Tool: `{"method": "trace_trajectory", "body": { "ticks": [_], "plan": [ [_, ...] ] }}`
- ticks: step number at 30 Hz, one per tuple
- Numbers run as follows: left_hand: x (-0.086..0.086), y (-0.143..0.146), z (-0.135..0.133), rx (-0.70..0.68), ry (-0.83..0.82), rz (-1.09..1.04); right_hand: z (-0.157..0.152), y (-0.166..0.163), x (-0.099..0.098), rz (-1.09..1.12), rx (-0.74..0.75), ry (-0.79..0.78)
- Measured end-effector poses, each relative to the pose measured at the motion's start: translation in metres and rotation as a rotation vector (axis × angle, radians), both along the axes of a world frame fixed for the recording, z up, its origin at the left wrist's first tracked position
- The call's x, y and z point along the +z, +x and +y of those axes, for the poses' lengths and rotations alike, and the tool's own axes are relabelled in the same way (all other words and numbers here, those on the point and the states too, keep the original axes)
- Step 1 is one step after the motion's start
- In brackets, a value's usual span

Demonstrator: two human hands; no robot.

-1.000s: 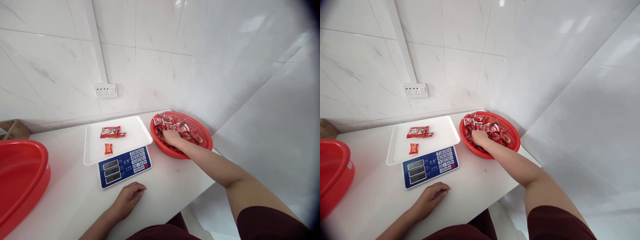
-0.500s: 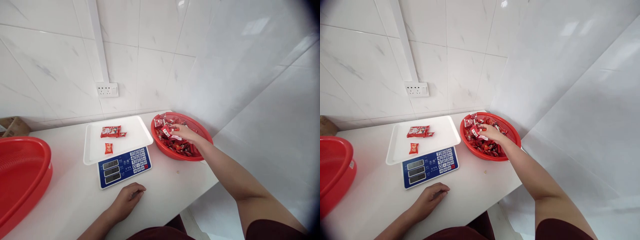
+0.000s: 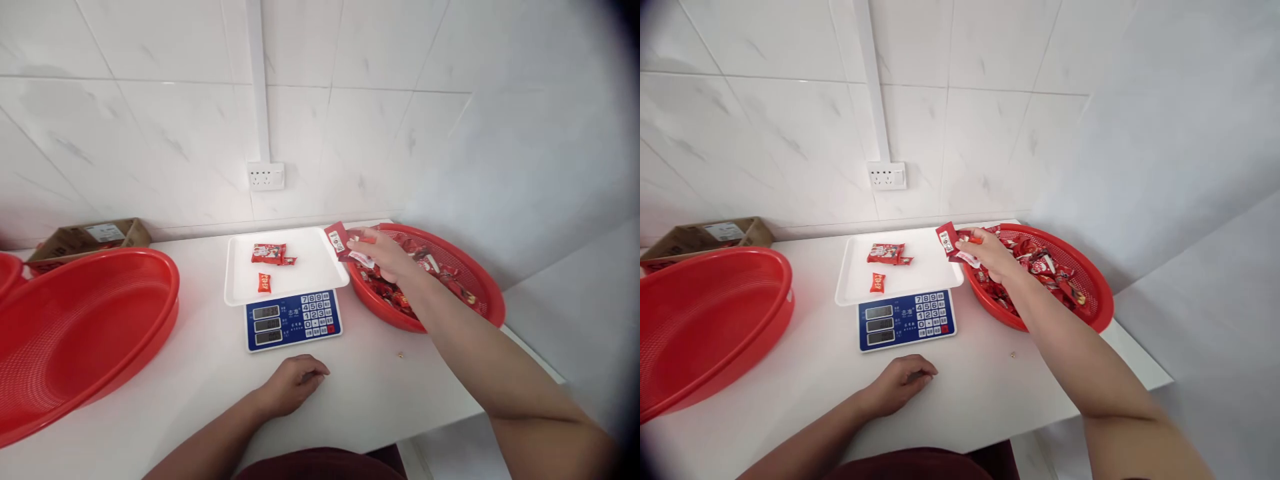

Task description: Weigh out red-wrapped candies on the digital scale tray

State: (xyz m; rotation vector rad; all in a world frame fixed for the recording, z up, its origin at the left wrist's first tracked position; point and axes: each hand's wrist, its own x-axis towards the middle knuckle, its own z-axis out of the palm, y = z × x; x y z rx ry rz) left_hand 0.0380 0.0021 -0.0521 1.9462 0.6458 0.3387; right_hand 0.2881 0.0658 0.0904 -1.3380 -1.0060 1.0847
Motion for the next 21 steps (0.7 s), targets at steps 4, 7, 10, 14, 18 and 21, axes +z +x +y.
{"method": "trace_trajectory", "body": {
  "ticks": [4,7,10,14,18,21],
  "plan": [
    [0.000,-0.001,-0.001,-0.003,0.017,0.015,0.022,-0.037,-0.015,-0.016,0.010,-0.033],
    [0.000,-0.002,-0.002,-0.003,0.024,0.000,0.028,-0.044,-0.025,-0.026,-0.006,-0.051],
    [0.000,-0.002,-0.002,-0.006,0.022,-0.013,0.020,-0.037,-0.027,0.000,-0.021,-0.052],
    [0.000,-0.003,-0.002,-0.003,0.013,-0.023,-0.015,-0.028,-0.024,0.084,-0.002,-0.051],
    [0.003,-0.002,-0.002,0.025,-0.094,-0.047,-0.062,-0.033,-0.042,0.140,0.079,-0.148],
    [0.003,-0.001,-0.004,0.043,-0.263,-0.196,-0.093,-0.045,-0.071,0.077,0.265,-0.219]
  ]
}}
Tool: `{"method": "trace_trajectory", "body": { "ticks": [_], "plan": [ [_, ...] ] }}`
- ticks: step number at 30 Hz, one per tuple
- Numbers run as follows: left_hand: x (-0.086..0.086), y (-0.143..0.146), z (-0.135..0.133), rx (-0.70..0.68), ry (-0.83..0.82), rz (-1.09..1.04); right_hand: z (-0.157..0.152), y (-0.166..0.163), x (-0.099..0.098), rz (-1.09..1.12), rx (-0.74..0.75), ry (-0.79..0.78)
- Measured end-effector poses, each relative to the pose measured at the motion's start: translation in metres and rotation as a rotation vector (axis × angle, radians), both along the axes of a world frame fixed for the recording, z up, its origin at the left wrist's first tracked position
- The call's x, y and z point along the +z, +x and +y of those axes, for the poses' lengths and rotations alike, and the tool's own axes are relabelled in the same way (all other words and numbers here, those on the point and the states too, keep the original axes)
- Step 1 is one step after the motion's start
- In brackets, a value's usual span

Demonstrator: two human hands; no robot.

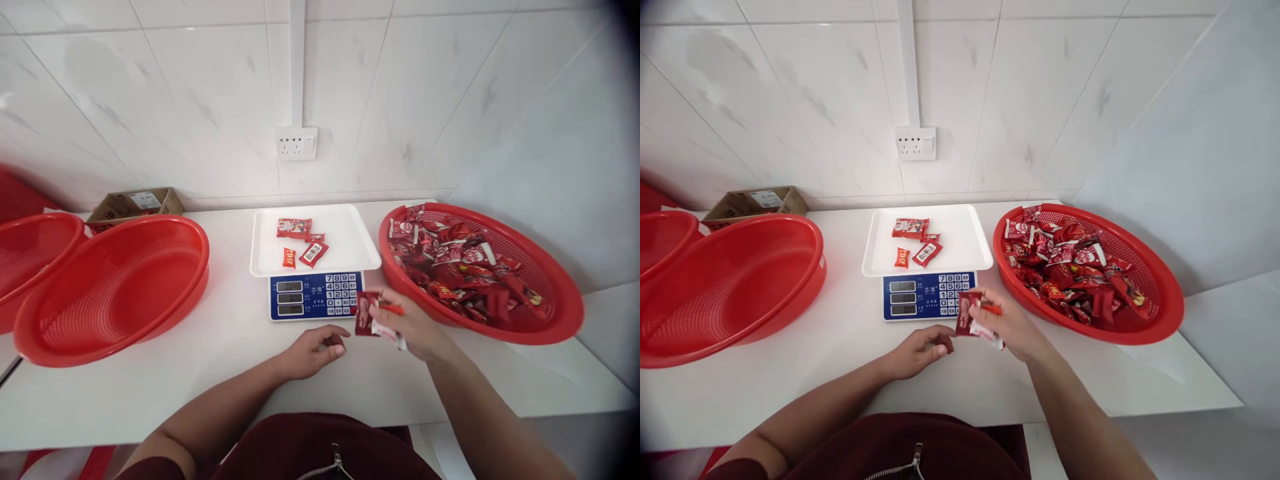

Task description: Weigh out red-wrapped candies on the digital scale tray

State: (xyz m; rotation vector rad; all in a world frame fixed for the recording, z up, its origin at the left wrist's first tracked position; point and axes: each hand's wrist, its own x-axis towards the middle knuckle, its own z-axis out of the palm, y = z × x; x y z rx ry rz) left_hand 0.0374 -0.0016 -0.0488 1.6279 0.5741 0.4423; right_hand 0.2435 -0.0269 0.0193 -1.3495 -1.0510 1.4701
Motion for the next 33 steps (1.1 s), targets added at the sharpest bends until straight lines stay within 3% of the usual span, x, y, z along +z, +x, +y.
{"method": "trace_trajectory", "body": {
  "ticks": [3,6,11,14,19,24,28,31,33],
  "plan": [
    [-0.002,0.003,-0.003,0.002,-0.189,-0.161,-0.019,-0.015,-0.028,-0.090,0.146,-0.004],
    [-0.004,0.005,-0.006,0.036,-0.355,-0.114,-0.027,-0.028,-0.043,-0.144,0.181,0.023],
    [0.002,0.007,-0.006,0.078,-0.516,-0.066,-0.029,-0.032,-0.046,-0.068,0.165,-0.042],
    [0.012,0.005,-0.004,0.085,-0.521,-0.089,-0.028,-0.027,-0.046,0.042,0.145,-0.089],
    [0.043,-0.004,0.007,0.229,-0.235,-0.018,-0.027,-0.016,-0.057,0.246,0.065,-0.124],
    [0.086,-0.006,0.038,0.436,0.005,0.002,-0.025,-0.011,-0.068,0.274,0.128,-0.140],
    [0.106,-0.003,0.077,0.610,0.402,0.143,-0.025,-0.011,-0.067,0.283,0.164,-0.129],
    [0.110,-0.003,0.100,0.671,0.773,0.386,-0.027,-0.010,-0.066,0.284,0.162,-0.131],
    [0.108,-0.004,0.100,0.699,0.963,0.457,-0.027,-0.009,-0.068,0.297,0.152,-0.129]
  ]
}}
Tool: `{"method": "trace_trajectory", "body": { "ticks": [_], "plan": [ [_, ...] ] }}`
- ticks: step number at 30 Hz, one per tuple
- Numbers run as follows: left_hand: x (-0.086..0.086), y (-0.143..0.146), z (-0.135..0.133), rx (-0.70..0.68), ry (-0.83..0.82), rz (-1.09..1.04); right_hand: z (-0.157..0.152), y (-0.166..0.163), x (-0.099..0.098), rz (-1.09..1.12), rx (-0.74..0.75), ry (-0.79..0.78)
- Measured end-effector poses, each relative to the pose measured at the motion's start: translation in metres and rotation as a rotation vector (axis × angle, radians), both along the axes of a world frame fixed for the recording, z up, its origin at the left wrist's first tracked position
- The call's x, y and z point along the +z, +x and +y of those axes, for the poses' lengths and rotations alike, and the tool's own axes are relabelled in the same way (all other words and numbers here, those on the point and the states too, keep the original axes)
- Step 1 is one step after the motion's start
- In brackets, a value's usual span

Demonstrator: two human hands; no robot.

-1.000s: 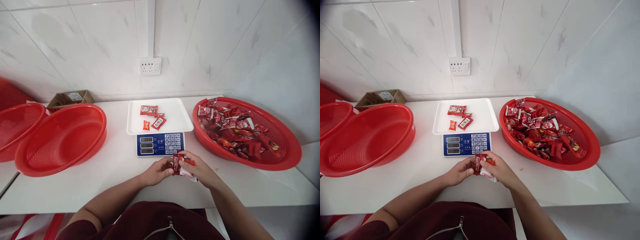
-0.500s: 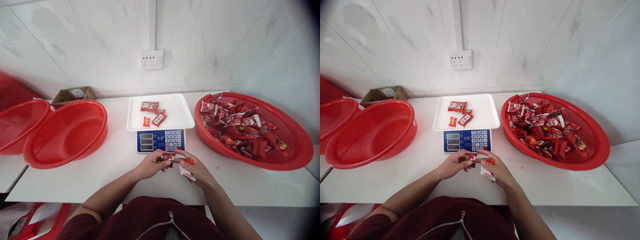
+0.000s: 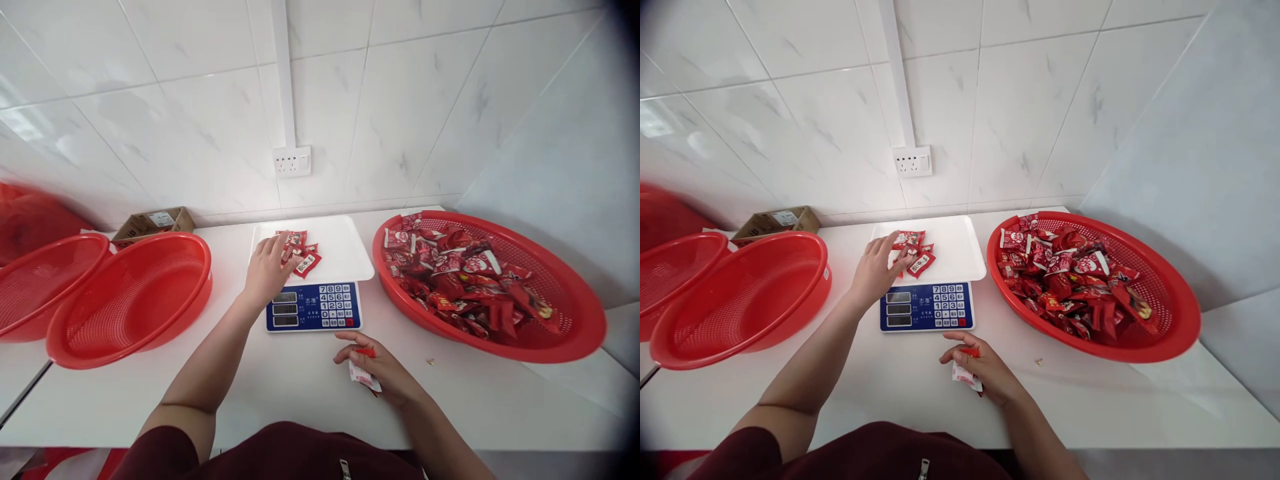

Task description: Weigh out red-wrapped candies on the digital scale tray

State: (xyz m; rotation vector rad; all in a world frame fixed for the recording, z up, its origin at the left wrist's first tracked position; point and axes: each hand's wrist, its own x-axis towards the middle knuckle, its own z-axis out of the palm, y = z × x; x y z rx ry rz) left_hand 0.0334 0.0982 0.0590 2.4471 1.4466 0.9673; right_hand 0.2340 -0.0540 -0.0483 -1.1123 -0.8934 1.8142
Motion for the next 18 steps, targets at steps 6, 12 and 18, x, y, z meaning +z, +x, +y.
{"method": "trace_trajectory", "body": {
  "ticks": [6,12,18],
  "plan": [
    [-0.033,0.006,-0.069,-0.448,-0.354,-0.008,0.003,-0.007,-0.005,0.045,-0.139,0.029],
    [-0.070,0.015,-0.115,-0.690,-0.502,-0.033,0.002,-0.033,0.000,0.067,-0.247,-0.013],
    [-0.081,0.010,-0.117,-0.618,-0.526,-0.153,-0.001,-0.044,0.000,0.223,-0.226,-0.094]
  ]
}}
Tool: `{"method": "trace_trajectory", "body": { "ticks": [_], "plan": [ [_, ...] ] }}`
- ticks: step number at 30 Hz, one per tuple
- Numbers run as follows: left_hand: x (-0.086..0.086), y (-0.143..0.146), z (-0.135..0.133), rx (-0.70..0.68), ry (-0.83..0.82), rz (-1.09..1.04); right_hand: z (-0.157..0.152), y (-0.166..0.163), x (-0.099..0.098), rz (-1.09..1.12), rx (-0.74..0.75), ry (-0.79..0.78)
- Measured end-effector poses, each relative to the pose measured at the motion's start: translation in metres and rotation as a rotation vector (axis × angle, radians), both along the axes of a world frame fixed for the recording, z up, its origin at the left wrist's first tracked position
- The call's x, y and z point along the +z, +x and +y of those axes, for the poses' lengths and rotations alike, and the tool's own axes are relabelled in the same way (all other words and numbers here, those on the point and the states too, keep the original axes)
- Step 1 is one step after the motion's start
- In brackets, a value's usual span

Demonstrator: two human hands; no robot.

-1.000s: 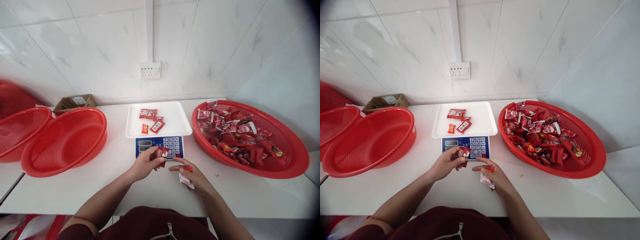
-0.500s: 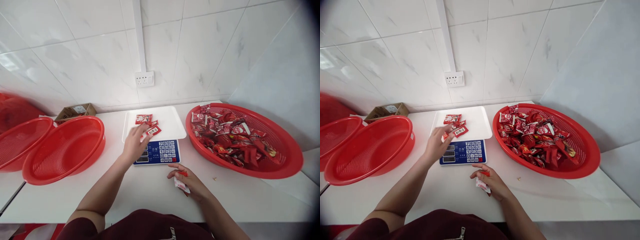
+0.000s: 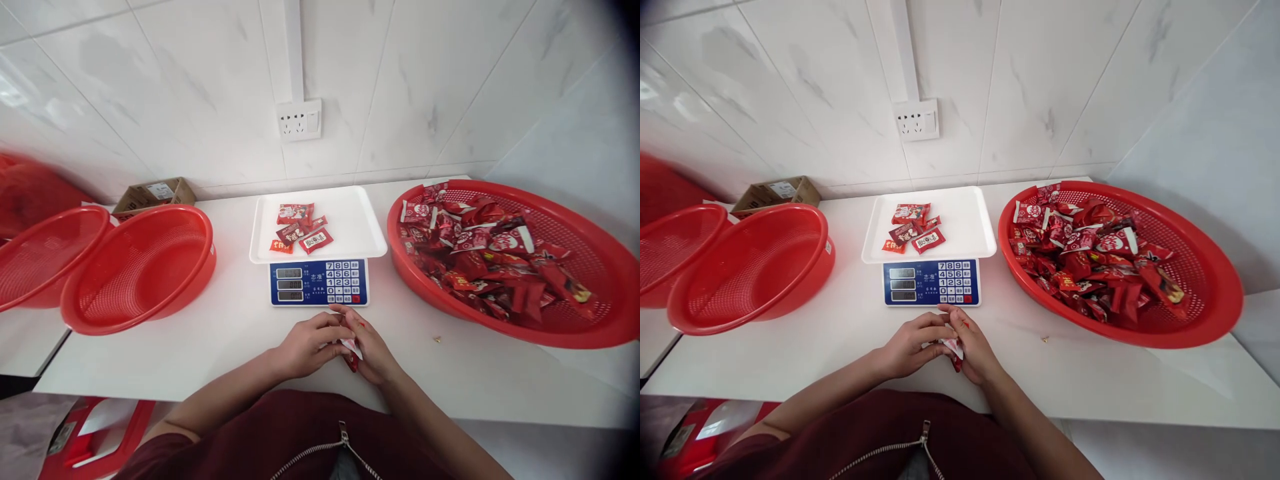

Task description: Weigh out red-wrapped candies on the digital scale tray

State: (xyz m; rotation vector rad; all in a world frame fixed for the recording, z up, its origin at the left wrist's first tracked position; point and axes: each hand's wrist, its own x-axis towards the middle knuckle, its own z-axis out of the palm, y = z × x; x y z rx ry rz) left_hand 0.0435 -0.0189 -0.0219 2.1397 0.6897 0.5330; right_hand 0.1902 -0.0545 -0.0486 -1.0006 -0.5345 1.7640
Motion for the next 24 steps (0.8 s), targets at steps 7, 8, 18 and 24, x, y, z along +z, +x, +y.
{"method": "trace_trajectory", "body": {
  "ticks": [7,8,18,24],
  "plan": [
    [-0.001,-0.001,0.003,0.224,-0.073,0.102,-0.002,0.001,-0.013,0.058,0.111,0.066],
    [0.000,0.000,0.003,0.250,-0.091,0.115,-0.003,0.001,-0.014,0.039,0.141,0.106],
    [0.002,-0.004,0.003,0.253,-0.233,0.083,-0.002,0.003,-0.010,-0.034,0.161,0.063],
    [0.013,-0.002,0.003,0.185,-0.197,0.045,-0.003,0.000,-0.012,-0.032,0.120,0.068]
  ]
}}
